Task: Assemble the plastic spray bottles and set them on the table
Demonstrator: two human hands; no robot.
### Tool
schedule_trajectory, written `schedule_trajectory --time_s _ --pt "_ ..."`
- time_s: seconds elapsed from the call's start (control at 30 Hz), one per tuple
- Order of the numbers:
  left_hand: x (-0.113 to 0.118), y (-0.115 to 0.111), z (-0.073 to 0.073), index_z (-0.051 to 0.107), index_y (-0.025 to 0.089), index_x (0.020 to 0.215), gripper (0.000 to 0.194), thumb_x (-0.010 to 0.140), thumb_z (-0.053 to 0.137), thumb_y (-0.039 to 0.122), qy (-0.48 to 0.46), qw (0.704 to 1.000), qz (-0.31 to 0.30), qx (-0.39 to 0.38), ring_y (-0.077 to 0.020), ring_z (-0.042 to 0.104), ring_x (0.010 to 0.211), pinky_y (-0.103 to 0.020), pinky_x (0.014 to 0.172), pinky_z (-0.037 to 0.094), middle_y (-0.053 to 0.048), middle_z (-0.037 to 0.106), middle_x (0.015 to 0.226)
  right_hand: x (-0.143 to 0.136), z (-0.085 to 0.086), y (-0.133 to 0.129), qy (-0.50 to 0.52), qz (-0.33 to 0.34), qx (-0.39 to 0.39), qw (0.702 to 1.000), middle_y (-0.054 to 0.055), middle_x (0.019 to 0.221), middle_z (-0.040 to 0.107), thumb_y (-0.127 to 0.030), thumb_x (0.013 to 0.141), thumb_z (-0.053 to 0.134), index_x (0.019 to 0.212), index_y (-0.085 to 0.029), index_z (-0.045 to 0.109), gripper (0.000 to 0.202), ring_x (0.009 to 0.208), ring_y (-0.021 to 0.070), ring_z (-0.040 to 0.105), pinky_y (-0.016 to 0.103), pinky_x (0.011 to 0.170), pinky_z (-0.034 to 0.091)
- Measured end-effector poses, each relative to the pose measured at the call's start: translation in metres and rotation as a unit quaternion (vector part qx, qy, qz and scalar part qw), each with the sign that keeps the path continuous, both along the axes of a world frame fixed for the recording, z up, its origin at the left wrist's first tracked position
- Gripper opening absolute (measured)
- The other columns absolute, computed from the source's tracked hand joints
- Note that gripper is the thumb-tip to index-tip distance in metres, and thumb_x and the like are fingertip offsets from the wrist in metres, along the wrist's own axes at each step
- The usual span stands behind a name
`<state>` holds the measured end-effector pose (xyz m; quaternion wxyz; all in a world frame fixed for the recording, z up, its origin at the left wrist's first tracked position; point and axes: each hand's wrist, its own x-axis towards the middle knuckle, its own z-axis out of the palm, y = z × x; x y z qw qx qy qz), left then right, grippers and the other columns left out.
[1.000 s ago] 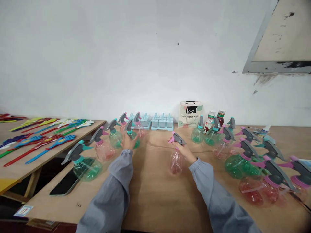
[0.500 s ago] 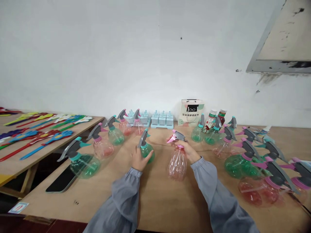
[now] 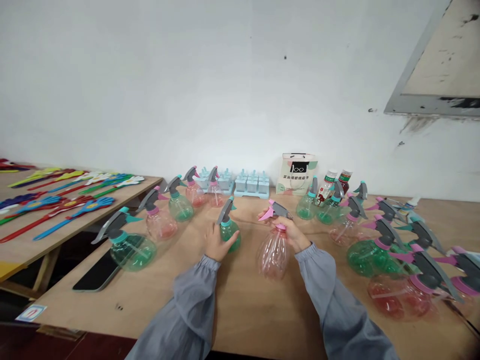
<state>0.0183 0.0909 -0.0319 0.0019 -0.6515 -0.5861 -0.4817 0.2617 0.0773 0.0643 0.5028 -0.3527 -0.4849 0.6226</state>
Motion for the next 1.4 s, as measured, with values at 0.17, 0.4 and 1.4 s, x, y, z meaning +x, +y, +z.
schedule_trajectory --time_s 0.17,0.4,1.4 --pt "0.000 0.000 0.000 0.051 0.019 0.132 0.068 0.075 0.071 0.050 -0.006 1.000 0.001 -0.005 -0.0333 0.057 0.120 -0.047 0.101 0.048 -0.013 0.062 0.115 -0.005 -0.001 0.001 0.023 -0.110 -0.019 0.993 0.004 0.073 0.074 -0.030 0.051 0.061 0.066 -0.021 0.065 0.017 0.066 0.0182 0.065 0.024 0.053 0.046" --pt "-0.001 0.001 -0.002 0.050 0.018 0.135 0.071 0.076 0.070 0.052 -0.004 1.000 -0.011 -0.007 -0.0337 0.056 0.122 -0.047 0.102 0.047 -0.014 0.063 0.117 -0.003 0.001 -0.003 -0.006 -0.033 -0.004 0.999 0.005 0.094 0.077 -0.030 0.054 0.066 0.081 -0.022 0.071 0.029 0.086 0.0210 0.069 0.023 0.056 0.046" --pt "-0.002 0.001 0.001 0.049 0.019 0.135 0.074 0.074 0.072 0.052 -0.005 1.000 -0.015 -0.021 -0.0338 0.057 0.121 -0.046 0.102 0.048 -0.014 0.063 0.116 -0.012 0.003 -0.007 0.008 -0.064 -0.005 0.998 0.004 0.086 0.077 -0.032 0.052 0.066 0.083 -0.024 0.071 0.033 0.079 0.0217 0.069 0.025 0.054 0.048"
